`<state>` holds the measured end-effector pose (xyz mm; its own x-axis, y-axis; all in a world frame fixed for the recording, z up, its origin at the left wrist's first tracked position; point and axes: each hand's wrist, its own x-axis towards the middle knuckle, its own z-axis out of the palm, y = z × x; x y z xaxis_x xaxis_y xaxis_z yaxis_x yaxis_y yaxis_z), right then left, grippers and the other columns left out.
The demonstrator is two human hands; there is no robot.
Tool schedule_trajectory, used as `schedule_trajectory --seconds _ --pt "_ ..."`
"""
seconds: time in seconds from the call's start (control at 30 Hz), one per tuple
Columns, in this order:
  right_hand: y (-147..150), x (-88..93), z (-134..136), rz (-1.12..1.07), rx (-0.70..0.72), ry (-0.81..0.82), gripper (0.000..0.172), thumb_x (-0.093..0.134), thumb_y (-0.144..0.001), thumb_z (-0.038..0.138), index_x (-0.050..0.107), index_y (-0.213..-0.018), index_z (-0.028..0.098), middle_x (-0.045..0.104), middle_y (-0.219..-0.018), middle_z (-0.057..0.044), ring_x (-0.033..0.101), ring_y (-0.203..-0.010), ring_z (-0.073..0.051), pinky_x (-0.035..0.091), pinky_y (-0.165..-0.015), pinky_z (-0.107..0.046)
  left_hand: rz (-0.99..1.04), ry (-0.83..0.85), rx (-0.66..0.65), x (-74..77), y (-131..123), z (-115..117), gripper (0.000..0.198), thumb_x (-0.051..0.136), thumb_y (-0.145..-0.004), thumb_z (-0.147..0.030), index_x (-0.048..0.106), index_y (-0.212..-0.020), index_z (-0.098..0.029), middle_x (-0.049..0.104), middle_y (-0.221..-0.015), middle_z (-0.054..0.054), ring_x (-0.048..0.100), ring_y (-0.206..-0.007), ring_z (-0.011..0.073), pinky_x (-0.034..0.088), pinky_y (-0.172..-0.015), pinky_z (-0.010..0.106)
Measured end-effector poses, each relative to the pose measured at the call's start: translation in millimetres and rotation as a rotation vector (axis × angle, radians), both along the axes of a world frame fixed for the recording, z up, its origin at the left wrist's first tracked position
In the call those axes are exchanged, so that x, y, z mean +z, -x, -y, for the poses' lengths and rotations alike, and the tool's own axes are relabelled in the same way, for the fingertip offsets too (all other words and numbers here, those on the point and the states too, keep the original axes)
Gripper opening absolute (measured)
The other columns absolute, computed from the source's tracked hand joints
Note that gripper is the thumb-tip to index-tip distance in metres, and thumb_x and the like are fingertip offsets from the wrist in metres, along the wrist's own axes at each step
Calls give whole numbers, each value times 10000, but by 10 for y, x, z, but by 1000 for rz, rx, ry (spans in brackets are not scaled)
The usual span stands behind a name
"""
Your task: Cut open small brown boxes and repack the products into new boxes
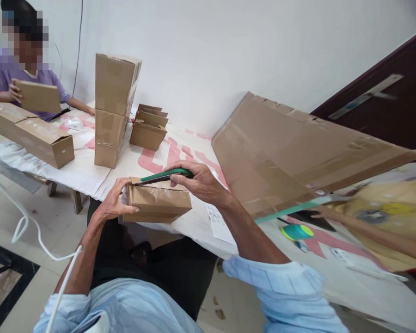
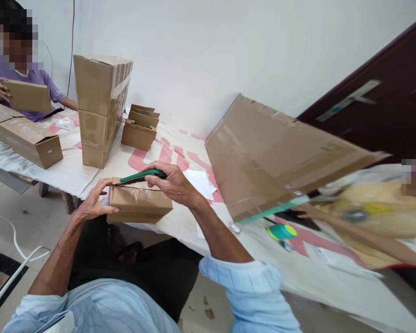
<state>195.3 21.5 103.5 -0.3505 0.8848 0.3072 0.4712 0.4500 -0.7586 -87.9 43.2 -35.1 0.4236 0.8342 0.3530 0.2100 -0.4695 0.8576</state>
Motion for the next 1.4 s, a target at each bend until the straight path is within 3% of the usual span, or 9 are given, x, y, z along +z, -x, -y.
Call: schedule_trajectory --seconds 0.37,0.7,0.77,0.83,1.0,1.1,1.2,1.3,1.4 --pt "-149 391 -72 313 95 -49 177 764 -914 410 857 -982 275 818 -963 -14 716 -871 -203 524 -817 -317 -18 1 14 50 57 -65 757 916 -691 -392 594 -1370 -303 519 -1505 103 531 -1412 374 530 -1090 533" --pt "-1453 342 177 315 -247 -175 267 743 -931 510 847 -1032 285 789 -916 -38 654 -769 -239 531 -748 -389 -68 18 -17 117 167 -189 863 903 -686 -395 554 -1471 -315 507 -1534 107 506 -1450 377 515 -1107 537" --pt "-1643 99 195 258 -385 -232 264 713 -949 493 831 -1076 294 766 -903 -39 645 -766 -249 547 -758 -419 -92 27 -34 155 186 -215 948 899 -687 -398 505 -1546 -317 481 -1568 118 492 -1464 386 514 -1116 540" --pt "-1665 -323 187 196 -493 -255 290 692 -943 461 814 -1118 265 759 -961 -52 659 -822 -258 565 -815 -448 -126 38 -58 188 196 -249 1062 901 -680 -394 428 -1626 -310 436 -1616 136 461 -1491 404 512 -1126 544" --pt "-1248 -1666 151 148 -796 -228 387 572 -933 360 799 -1205 205 697 -948 -102 637 -908 -283 564 -886 -461 -194 26 -98 206 208 -342 1243 900 -679 -380 250 -1734 -281 347 -1708 175 399 -1536 448 497 -1152 574" --pt "-1036 -2072 146 95 -838 -177 405 590 -936 443 807 -1187 209 693 -991 -115 640 -994 -303 560 -949 -488 -210 18 -102 209 218 -372 1292 909 -677 -385 200 -1751 -271 326 -1728 191 403 -1533 460 513 -1139 572" --pt "-912 -1964 109 -74 -736 -149 499 567 -967 594 799 -1165 198 720 -1138 -144 658 -1100 -304 567 -979 -488 -226 21 -110 236 222 -375 1303 913 -684 -388 186 -1756 -251 314 -1735 198 408 -1530 461 517 -1141 571" --pt "-773 -1563 97 -228 -500 -112 558 469 -1040 642 786 -1161 199 743 -1203 -126 690 -1130 -268 584 -961 -424 -219 34 -115 259 233 -372 1294 917 -689 -388 197 -1754 -248 308 -1739 191 401 -1538 461 529 -1138 562" --pt "-597 -1220 226 -165 -379 -227 424 572 -1039 562 792 -1141 214 754 -1184 -107 704 -1111 -255 575 -1000 -414 -179 53 -97 236 277 -379 1288 927 -686 -387 215 -1750 -250 311 -1740 192 399 -1548 464 528 -1146 559"
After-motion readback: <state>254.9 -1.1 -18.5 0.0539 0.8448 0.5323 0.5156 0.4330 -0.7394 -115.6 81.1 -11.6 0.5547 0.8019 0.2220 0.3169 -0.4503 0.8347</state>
